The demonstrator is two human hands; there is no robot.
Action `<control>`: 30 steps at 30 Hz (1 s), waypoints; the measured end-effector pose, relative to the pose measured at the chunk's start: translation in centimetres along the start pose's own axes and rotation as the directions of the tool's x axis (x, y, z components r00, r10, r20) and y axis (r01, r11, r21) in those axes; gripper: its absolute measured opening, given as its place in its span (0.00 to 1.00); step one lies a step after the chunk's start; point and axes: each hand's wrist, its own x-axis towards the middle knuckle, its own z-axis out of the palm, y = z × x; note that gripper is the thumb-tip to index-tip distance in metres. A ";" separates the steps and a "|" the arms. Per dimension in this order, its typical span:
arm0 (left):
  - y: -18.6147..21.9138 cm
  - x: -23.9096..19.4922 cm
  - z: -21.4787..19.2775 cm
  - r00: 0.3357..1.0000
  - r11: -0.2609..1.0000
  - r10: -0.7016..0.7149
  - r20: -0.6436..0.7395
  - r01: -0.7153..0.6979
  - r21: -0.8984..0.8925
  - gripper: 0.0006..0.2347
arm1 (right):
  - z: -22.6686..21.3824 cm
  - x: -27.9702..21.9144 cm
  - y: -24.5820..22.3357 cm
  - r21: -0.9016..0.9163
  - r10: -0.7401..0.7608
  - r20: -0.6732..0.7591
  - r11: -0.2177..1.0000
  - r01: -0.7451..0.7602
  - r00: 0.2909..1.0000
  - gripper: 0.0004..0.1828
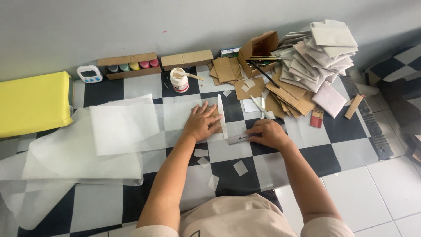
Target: Cutting white lining material and gluing it onto small cardboard backing boards for art framing.
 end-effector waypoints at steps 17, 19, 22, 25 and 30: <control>2.1 -0.7 -2.8 0.994 0.996 -0.052 0.091 0.045 0.078 0.50 | 4.3 2.3 -0.3 -0.314 -0.049 -0.191 0.949 -0.014 0.980 0.03; 2.5 -1.1 -3.4 0.995 0.994 -0.056 0.082 0.047 0.102 0.52 | 4.7 2.4 -0.4 -0.342 -0.080 -0.205 0.940 0.005 0.976 0.05; 2.6 -1.0 -3.6 0.994 0.992 -0.056 0.092 0.046 0.114 0.55 | 5.4 2.8 0.5 -0.369 -0.110 -0.212 0.929 0.024 0.971 0.07; 2.8 -0.9 -3.9 0.992 0.993 -0.073 0.100 0.063 0.099 0.56 | 5.7 3.2 0.8 -0.353 -0.112 -0.217 0.935 0.029 0.970 0.06; 3.1 -0.9 -4.7 0.987 0.991 -0.130 0.096 0.131 -0.001 0.53 | 5.6 4.4 0.6 -0.286 -0.078 -0.249 0.958 0.004 0.965 0.02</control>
